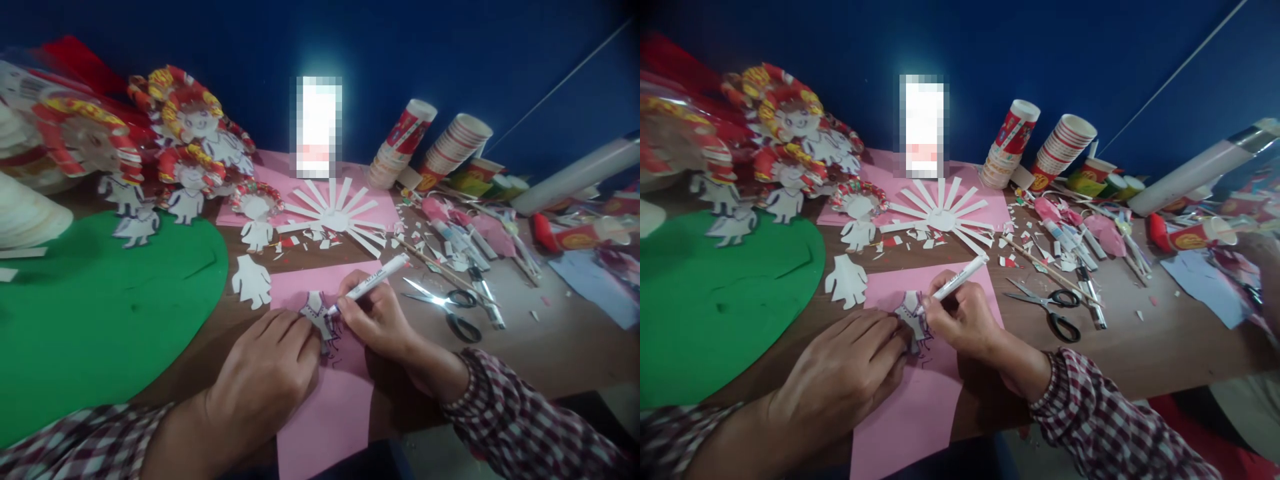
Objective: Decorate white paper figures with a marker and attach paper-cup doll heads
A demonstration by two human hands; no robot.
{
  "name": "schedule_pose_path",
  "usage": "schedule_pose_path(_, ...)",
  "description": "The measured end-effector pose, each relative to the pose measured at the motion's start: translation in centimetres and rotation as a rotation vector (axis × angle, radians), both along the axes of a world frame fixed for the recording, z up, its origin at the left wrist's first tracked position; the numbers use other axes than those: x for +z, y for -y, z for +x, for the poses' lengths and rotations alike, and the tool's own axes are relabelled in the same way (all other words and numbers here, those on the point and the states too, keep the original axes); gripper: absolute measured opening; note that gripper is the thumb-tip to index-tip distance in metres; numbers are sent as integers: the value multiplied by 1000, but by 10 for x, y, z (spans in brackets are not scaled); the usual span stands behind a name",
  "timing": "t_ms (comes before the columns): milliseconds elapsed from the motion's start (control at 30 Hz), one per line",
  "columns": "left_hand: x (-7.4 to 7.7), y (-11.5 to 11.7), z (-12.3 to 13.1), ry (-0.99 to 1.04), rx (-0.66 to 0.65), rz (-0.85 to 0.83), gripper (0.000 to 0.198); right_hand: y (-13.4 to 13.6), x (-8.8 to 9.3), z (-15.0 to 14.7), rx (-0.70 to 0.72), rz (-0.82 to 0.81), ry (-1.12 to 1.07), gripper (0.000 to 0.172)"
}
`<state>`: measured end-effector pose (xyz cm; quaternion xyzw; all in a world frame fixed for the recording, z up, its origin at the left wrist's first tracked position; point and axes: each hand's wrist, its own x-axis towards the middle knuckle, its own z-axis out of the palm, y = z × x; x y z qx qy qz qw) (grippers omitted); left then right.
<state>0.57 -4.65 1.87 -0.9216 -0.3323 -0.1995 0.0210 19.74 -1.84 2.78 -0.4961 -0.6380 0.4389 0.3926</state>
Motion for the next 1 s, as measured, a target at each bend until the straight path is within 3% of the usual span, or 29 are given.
schedule_pose_path(267,4,-9,-4,59,-7,-36,17,-3,-5,3,-90,-93,-212,12)
schedule_pose_path(500,14,-27,-16,32,145,-2,15,-2,-12,8,-62,118,-43,18)
schedule_pose_path(667,13,-44,-23,46,256,40,16,-4,-9,11,-49,212,112,19)
schedule_pose_path(800,16,-48,-25,13,342,-157,18,-7,-7,13,-37,225,184,20)
schedule_pose_path(900,24,-39,-23,-35,415,-396,19,-8,-6,15,-36,225,215,20)
schedule_pose_path(1000,31,-29,-19,-79,500,-482,21,-9,-4,15,-53,227,237,21)
